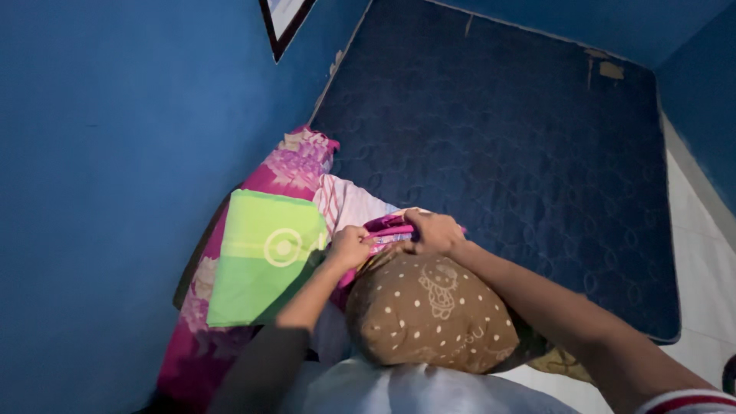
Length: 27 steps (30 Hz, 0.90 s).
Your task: The person walks through a cluttered room, picks up folded towels from a pile of clothes, and carries them to a bed. They then fold a pink pillowcase and place it on the bed with other bedding items.
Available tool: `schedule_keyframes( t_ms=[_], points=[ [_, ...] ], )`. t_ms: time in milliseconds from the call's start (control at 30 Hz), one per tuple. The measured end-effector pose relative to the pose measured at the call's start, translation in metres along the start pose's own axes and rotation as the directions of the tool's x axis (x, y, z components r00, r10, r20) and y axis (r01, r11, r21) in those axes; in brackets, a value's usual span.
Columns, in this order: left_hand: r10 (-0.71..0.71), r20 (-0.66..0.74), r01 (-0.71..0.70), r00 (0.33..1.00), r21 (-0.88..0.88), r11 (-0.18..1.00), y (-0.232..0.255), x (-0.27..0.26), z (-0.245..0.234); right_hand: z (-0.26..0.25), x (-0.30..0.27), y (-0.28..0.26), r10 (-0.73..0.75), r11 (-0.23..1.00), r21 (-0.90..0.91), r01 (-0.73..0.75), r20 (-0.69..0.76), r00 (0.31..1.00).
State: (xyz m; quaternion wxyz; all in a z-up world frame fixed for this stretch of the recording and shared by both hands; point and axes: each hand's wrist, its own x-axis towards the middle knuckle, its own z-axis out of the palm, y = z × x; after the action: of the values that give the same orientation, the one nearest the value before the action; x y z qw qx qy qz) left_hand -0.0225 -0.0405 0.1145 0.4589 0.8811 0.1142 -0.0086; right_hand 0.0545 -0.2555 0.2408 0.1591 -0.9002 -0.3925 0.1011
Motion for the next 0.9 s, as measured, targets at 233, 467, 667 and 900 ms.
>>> schedule_keyframes(
  t_ms=[233,467,667,900],
  points=[
    [0.247,0.009,-0.245,0.969,0.186,0.952,0.015,-0.015,0.002,-0.003,0.001,0.008,0.209,0.978,-0.009,-0.21,0.146,0.967],
    [0.443,-0.334,-0.107,0.832,0.687,0.719,0.024,-0.036,-0.01,0.005,0.002,0.017,-0.157,0.983,0.079,0.166,-0.108,0.982],
    [0.2,-0.235,-0.096,0.951,0.389,0.916,-0.002,-0.062,-0.022,-0.007,0.0,0.007,-0.084,0.996,0.024,0.087,-0.092,0.992],
    [0.226,-0.338,-0.195,0.914,0.124,0.973,-0.047,-0.026,0.019,0.01,0.008,0.017,0.028,0.995,0.087,-0.045,0.184,0.983]
  ],
)
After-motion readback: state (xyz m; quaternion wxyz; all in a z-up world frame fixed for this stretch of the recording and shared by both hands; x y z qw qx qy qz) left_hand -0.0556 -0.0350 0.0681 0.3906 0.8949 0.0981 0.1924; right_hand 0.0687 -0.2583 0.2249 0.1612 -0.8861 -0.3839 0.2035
